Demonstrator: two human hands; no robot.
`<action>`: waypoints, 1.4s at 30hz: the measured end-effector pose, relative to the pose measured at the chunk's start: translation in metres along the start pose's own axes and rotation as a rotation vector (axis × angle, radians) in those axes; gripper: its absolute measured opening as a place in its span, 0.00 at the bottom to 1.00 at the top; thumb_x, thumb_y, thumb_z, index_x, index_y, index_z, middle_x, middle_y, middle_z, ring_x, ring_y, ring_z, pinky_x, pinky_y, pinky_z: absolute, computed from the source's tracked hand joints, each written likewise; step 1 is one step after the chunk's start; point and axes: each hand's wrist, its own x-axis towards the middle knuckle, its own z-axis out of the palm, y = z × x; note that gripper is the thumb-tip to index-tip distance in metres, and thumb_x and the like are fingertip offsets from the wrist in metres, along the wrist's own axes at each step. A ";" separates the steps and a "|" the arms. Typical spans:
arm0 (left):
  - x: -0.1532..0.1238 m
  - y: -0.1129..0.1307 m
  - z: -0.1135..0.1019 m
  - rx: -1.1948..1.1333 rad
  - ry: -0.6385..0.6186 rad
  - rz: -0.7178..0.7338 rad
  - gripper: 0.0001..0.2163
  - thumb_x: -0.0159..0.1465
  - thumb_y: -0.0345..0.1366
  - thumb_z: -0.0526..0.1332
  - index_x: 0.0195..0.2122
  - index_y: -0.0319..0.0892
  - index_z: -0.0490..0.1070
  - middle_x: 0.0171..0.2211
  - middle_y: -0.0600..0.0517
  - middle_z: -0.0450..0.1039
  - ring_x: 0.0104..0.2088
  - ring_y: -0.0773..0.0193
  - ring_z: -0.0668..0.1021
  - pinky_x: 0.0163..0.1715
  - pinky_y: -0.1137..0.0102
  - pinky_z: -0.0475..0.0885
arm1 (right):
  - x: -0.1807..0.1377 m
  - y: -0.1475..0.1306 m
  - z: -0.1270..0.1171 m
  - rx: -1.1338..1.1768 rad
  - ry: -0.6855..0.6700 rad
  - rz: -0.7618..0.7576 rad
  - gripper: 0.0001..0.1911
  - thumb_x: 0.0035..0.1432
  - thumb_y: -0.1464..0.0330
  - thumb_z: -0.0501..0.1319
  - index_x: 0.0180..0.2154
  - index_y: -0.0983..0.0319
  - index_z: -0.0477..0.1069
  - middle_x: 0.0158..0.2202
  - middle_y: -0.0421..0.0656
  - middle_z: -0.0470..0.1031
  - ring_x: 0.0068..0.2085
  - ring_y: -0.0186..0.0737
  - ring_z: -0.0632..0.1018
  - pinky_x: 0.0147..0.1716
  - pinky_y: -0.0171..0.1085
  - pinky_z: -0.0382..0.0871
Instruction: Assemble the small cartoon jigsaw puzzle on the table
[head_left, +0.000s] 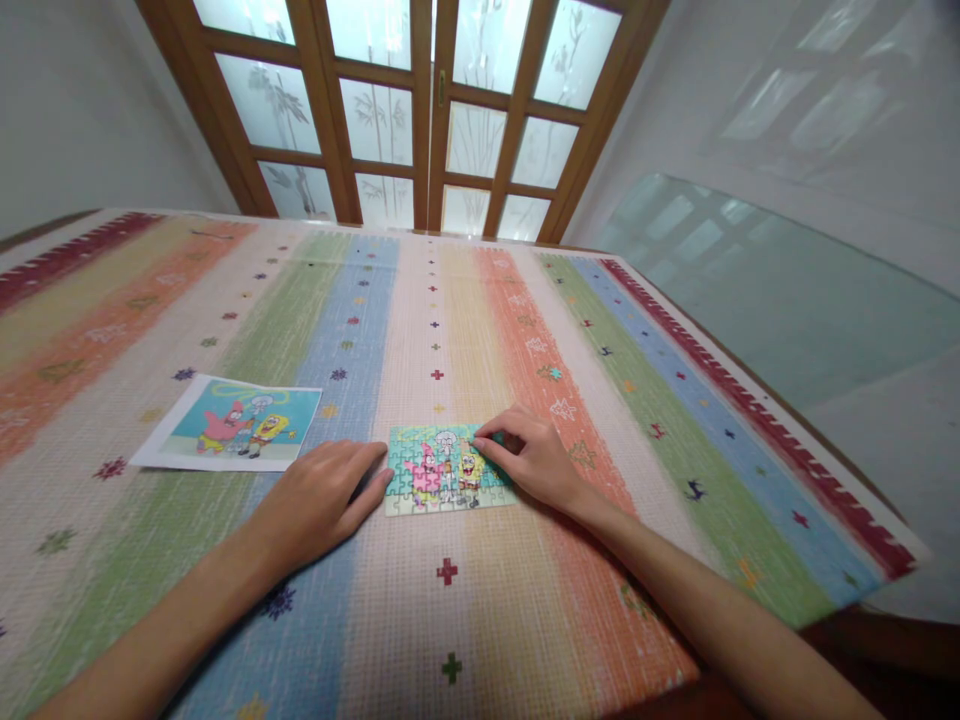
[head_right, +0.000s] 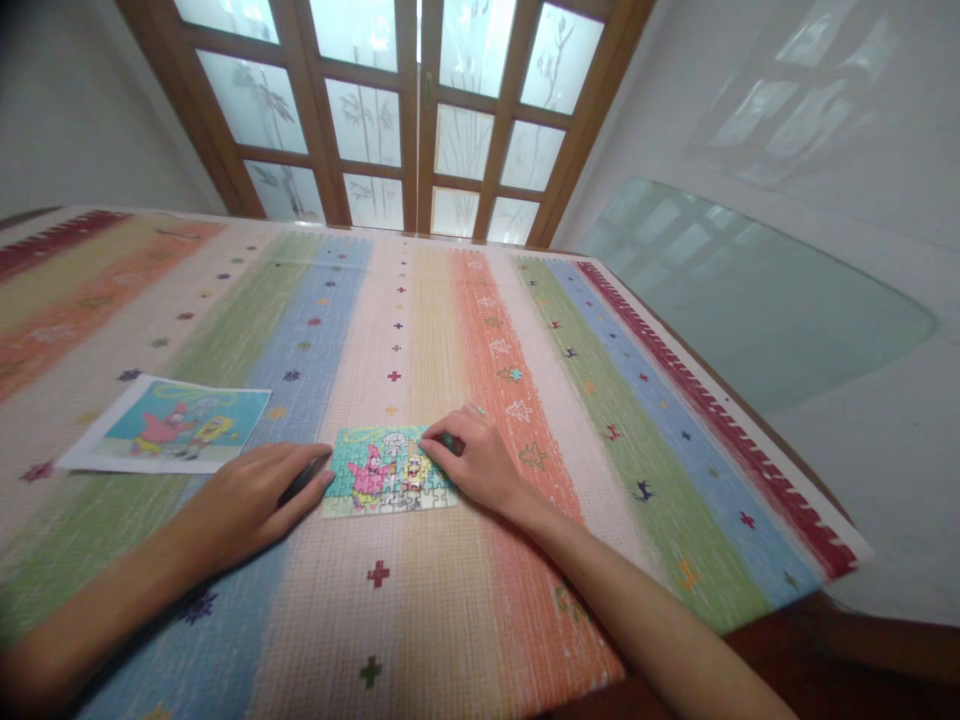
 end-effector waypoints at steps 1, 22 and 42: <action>0.000 0.000 0.000 0.005 -0.001 0.003 0.17 0.75 0.43 0.48 0.47 0.37 0.72 0.39 0.42 0.80 0.37 0.50 0.82 0.38 0.56 0.77 | 0.000 0.001 -0.001 -0.008 -0.002 -0.015 0.03 0.63 0.69 0.67 0.34 0.59 0.77 0.32 0.40 0.77 0.35 0.38 0.74 0.38 0.41 0.66; 0.000 0.000 -0.002 -0.053 -0.011 -0.052 0.17 0.74 0.45 0.49 0.48 0.42 0.73 0.39 0.44 0.80 0.38 0.53 0.81 0.40 0.57 0.76 | -0.002 -0.004 -0.006 -0.115 -0.106 -0.071 0.08 0.67 0.67 0.59 0.39 0.59 0.78 0.38 0.46 0.72 0.40 0.43 0.74 0.42 0.43 0.69; -0.001 0.001 -0.001 -0.019 -0.035 -0.042 0.17 0.75 0.44 0.48 0.48 0.39 0.72 0.40 0.42 0.80 0.38 0.50 0.81 0.40 0.55 0.76 | -0.002 0.000 -0.007 -0.146 -0.134 -0.116 0.09 0.68 0.65 0.60 0.44 0.59 0.78 0.41 0.47 0.71 0.41 0.43 0.73 0.43 0.45 0.70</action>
